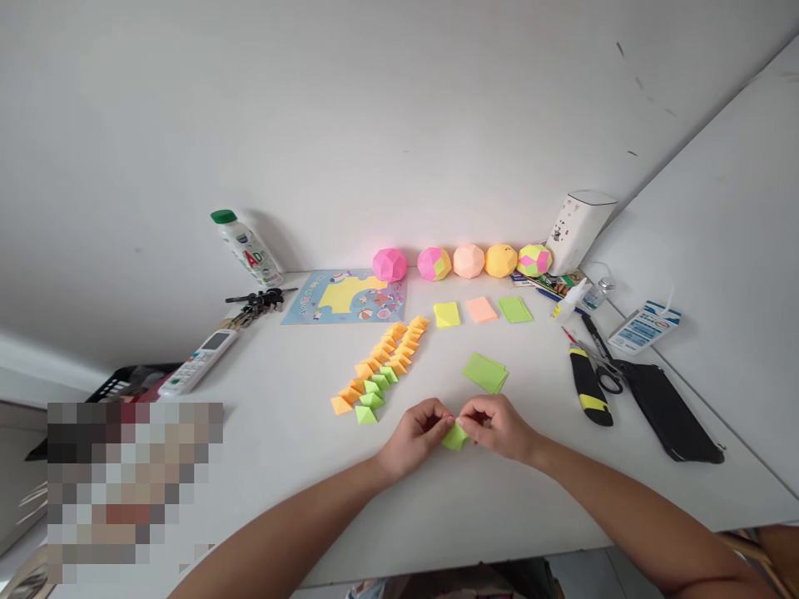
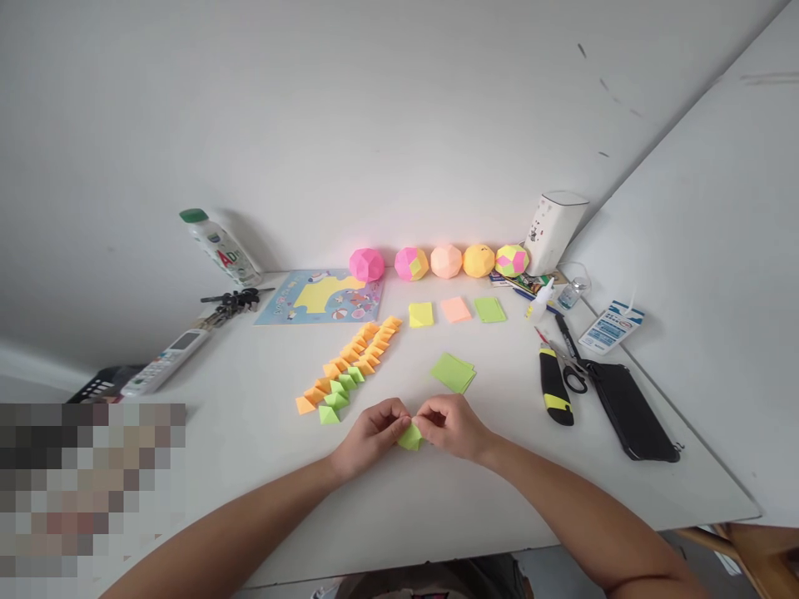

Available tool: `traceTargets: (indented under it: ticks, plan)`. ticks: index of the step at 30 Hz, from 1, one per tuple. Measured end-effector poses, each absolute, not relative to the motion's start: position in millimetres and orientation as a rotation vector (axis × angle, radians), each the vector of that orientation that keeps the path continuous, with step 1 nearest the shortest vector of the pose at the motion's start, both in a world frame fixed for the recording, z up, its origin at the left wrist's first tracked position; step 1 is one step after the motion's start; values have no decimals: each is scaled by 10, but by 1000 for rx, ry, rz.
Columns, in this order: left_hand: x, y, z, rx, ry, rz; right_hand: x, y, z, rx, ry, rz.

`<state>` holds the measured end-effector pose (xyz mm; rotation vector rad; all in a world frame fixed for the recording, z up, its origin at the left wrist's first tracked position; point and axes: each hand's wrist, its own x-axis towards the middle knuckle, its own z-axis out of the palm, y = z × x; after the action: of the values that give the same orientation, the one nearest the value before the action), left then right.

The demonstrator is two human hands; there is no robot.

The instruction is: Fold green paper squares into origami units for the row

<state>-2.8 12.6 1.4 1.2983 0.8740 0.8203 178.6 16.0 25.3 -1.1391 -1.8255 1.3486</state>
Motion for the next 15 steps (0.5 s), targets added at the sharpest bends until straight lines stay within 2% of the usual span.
traceTargets:
  ticks: [7,15]
  plan:
    - [-63,116,9,1278,831,747,1804,200,210,-1152,-1586,1651]
    - [-66,183,-82,1012,758,973,1840,272,218,-1034,-1517,1711]
